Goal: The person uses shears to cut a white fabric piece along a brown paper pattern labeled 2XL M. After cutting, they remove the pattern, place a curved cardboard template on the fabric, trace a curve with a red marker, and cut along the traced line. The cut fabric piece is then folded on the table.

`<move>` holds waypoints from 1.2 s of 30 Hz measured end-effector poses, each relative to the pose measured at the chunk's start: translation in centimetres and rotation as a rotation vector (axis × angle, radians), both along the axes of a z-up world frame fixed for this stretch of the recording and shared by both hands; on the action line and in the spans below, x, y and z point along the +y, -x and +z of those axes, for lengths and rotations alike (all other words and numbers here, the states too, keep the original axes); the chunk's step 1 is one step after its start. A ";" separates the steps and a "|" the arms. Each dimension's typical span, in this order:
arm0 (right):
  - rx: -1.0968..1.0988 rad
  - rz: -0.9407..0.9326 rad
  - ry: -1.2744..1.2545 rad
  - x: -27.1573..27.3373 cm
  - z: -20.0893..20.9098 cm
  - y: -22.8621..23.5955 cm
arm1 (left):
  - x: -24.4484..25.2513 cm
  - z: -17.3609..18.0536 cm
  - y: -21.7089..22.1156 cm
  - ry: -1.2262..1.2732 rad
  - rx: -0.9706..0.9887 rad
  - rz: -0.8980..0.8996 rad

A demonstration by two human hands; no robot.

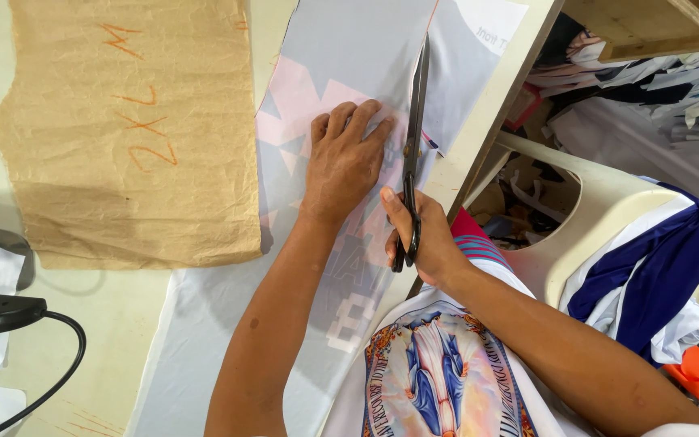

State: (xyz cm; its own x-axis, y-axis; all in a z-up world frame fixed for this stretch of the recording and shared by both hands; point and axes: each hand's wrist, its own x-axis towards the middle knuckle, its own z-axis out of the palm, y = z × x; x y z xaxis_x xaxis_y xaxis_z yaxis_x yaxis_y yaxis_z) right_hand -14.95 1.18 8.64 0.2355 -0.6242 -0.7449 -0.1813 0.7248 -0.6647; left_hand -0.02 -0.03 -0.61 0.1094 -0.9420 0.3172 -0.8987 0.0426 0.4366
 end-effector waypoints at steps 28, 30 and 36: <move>-0.040 -0.054 0.033 -3.4 -0.4 -2.0 | -0.1 -0.3 0.0 0.028 -0.014 -0.015; -0.035 -0.059 0.031 -3.4 -0.2 -2.1 | 0.0 -0.2 0.0 0.015 -0.017 -0.014; -0.048 -0.069 0.035 -4.3 -1.3 -1.7 | 0.0 0.2 -0.1 0.015 -0.034 -0.010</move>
